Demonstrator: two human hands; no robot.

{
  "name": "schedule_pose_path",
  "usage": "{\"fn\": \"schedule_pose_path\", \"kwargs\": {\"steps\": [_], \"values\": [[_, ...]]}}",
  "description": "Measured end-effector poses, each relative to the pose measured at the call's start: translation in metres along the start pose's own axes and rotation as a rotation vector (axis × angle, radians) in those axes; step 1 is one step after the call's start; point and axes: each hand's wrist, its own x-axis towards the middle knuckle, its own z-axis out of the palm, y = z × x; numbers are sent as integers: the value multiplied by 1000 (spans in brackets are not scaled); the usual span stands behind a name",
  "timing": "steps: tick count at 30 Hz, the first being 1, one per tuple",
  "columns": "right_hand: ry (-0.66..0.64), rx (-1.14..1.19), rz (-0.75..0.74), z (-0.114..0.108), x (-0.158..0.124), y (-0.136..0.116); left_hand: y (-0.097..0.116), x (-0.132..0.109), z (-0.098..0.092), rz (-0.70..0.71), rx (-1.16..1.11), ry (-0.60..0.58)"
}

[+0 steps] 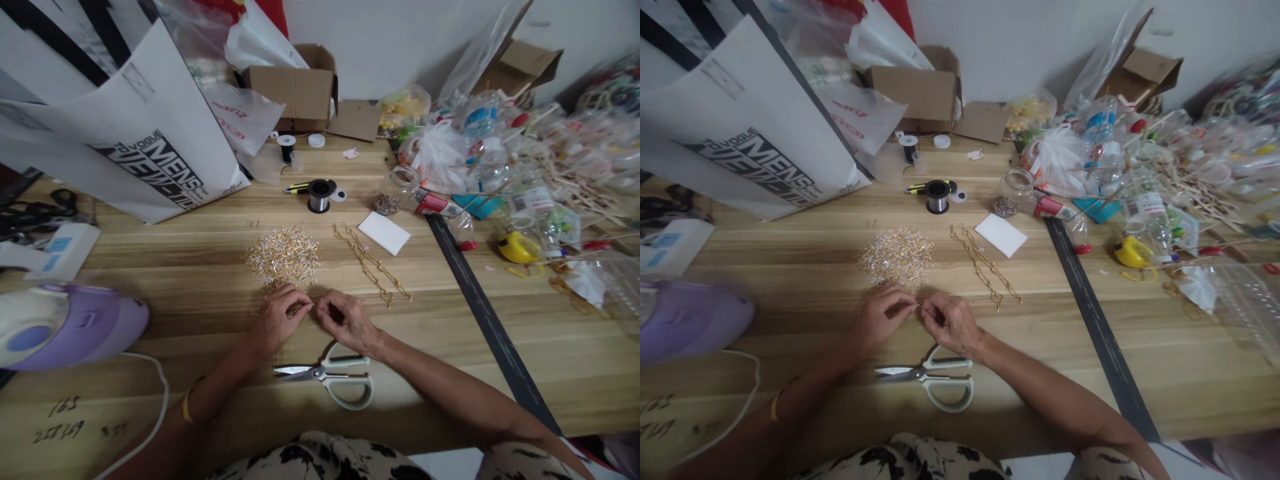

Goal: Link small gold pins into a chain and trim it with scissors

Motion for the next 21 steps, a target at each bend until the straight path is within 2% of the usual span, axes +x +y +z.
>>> {"fn": "schedule_pose_path", "kwargs": {"steps": [11, 21], "values": [[-1, -13, 0, 1, 0, 0, 0, -2, 3, 117, 61, 37], [10, -11, 9, 2, 0, 2, 3, -2, 3, 67, 0, 7]]}}
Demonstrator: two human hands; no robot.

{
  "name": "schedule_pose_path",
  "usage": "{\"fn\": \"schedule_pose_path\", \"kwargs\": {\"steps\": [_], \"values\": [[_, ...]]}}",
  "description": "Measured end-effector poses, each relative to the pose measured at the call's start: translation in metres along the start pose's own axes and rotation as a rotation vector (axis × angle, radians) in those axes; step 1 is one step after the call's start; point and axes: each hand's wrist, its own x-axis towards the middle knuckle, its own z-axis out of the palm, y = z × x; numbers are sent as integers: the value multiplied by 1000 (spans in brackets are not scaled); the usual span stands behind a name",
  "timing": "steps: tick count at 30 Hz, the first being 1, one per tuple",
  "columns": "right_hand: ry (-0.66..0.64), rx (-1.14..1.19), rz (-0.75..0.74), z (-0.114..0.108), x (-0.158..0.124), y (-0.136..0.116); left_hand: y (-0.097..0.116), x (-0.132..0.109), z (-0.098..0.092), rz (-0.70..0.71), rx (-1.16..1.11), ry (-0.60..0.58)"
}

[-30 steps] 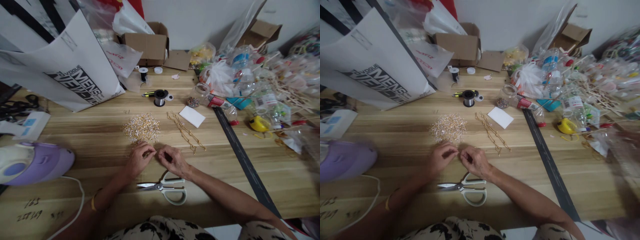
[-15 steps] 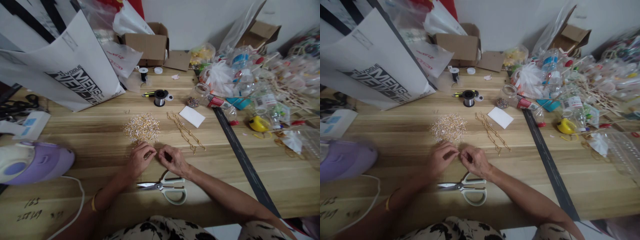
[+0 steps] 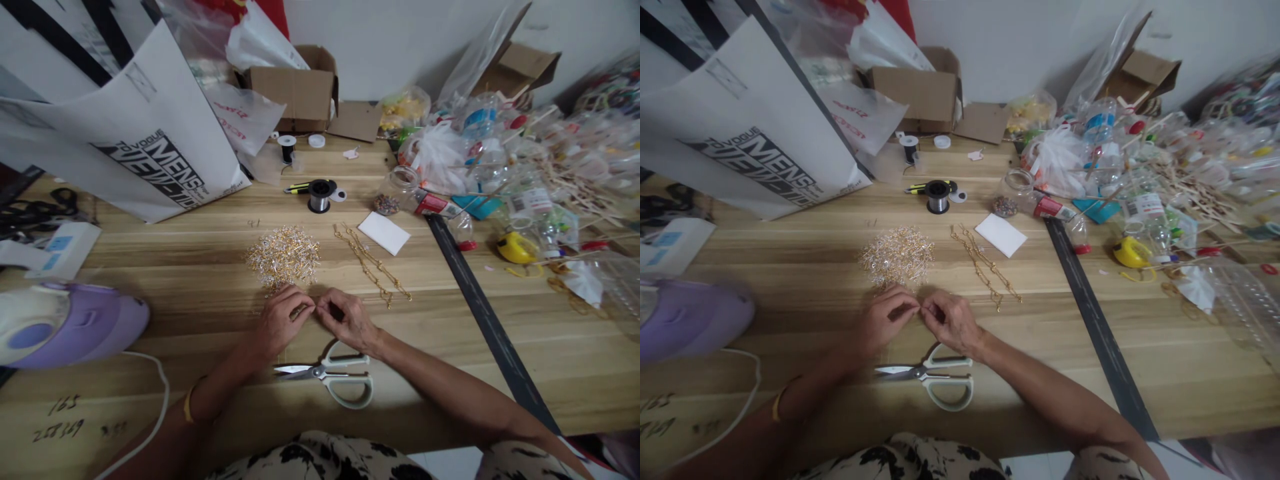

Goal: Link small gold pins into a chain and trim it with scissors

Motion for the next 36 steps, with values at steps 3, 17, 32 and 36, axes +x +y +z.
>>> {"fn": "schedule_pose_path", "kwargs": {"steps": [3, 17, 32, 36], "values": [[6, 15, -4, 0, 0, 1, 0, 0, 0, -38, -51, -2], [-4, 23, 4, 0, 0, 3, -2, 0, -1, -253, -147, -57], [-58, -21, -97, -1, 1, 5, -2, -2, 2, -293, -262, -32], [-58, -18, -122, -1, 2, 4, -2, -2, 2, -300, -243, -49]]}}
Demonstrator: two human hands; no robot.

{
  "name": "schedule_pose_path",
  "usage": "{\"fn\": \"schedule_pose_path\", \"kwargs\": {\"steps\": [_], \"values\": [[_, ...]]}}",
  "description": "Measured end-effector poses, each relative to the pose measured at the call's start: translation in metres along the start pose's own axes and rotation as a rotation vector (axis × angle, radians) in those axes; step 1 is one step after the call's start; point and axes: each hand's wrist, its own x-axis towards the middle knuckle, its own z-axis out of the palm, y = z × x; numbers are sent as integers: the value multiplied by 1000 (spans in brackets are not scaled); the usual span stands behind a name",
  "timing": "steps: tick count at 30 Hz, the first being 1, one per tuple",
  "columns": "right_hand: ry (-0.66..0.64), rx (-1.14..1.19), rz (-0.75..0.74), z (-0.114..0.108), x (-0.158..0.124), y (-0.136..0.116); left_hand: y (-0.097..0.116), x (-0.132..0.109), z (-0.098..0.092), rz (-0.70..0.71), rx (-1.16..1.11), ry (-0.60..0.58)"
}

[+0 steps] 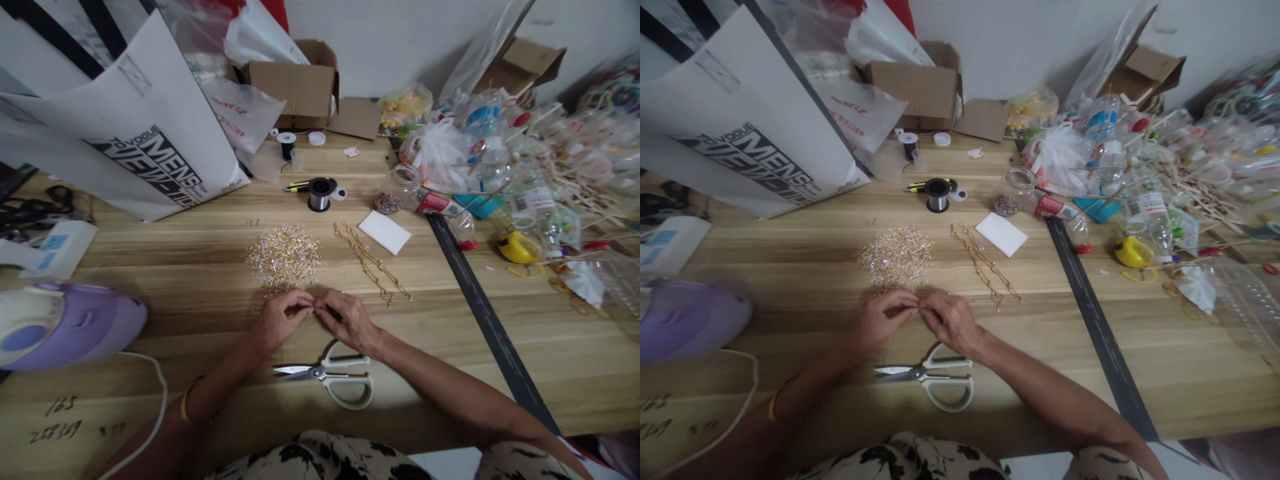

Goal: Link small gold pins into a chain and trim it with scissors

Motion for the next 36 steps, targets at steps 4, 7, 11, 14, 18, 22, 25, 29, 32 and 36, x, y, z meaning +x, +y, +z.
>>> {"fn": "schedule_pose_path", "kwargs": {"steps": [4, 7, 11, 14, 18, 22, 25, 29, 32, 36], "values": [[7, -1, -13, 0, 0, 0, 1, 0, -1, -4, 19, -3], [5, -12, -6, 0, -1, 1, 2, 0, -1, 9, 20, -13], [5, -24, -12, 0, -1, 0, 1, 1, -2, 36, 39, -19], [6, -34, -18, 0, 0, 0, 2, 1, -2, 61, 67, -6], [5, -37, -7, 0, 0, -1, 2, 0, -2, 94, 107, 9], [5, -25, 9, 0, 0, -2, 3, 0, -2, 115, 125, 29], [14, -14, 12, 0, -1, -3, 3, 0, -2, 118, 115, 24], [22, -25, -2, -1, -1, -3, 2, -1, -2, 120, 93, 27], [14, -35, -11, -2, -1, -3, 2, -2, -2, 108, 89, 47], [7, -49, -10, -3, -1, -4, 2, -2, -2, 98, 92, 59]]}}
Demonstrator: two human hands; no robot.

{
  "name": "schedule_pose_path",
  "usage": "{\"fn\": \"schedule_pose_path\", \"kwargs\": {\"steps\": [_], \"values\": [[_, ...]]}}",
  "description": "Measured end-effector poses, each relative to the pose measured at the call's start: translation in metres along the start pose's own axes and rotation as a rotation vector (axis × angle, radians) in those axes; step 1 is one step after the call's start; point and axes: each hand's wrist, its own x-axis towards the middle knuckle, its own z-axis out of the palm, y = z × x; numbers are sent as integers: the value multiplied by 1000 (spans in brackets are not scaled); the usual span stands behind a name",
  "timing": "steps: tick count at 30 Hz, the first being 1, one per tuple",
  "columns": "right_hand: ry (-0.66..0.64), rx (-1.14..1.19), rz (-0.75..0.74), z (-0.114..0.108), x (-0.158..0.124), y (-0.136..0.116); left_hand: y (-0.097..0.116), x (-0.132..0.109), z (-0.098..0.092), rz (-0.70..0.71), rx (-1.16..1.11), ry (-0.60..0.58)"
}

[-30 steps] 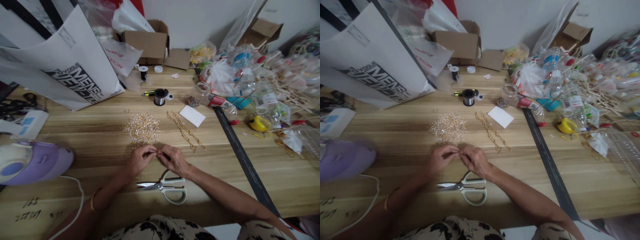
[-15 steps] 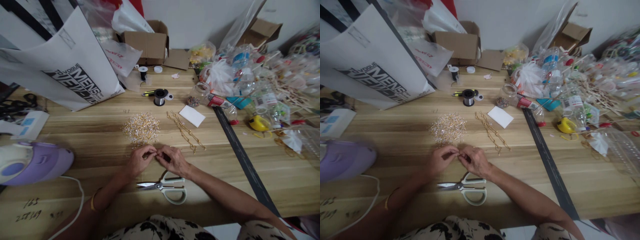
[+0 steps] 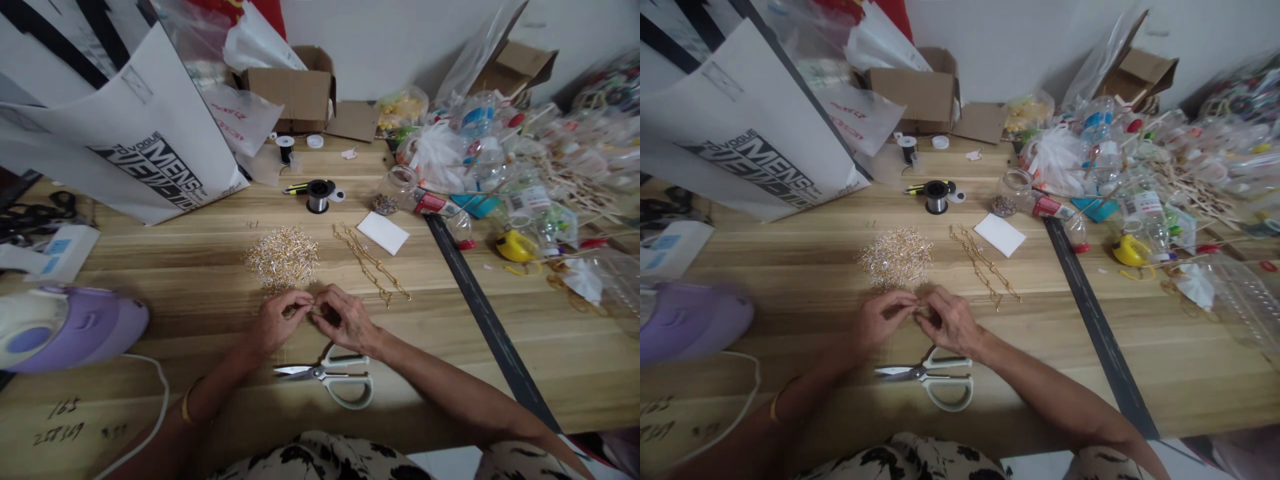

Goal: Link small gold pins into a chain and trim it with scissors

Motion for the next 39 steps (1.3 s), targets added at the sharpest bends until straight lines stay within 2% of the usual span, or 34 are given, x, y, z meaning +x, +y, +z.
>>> {"fn": "schedule_pose_path", "kwargs": {"steps": [10, 14, 20, 26, 30, 39], "values": [[-17, -72, -11, 3, -2, 5, 1, -1, 1, 27, 83, -50], [-47, -95, 2, 1, 0, 1, 2, 0, -1, 34, 102, -30], [-8, -127, 9, 1, 0, -2, 2, 2, -4, 18, 75, -5], [22, -14, -49, 8, -4, 7, 5, 0, -2, 13, 79, -48], [23, 27, -37, 11, -5, 13, 7, -1, -2, -27, 49, -64], [-4, 90, -61, 4, 0, 6, 3, 0, -2, -79, 3, -61]]}}
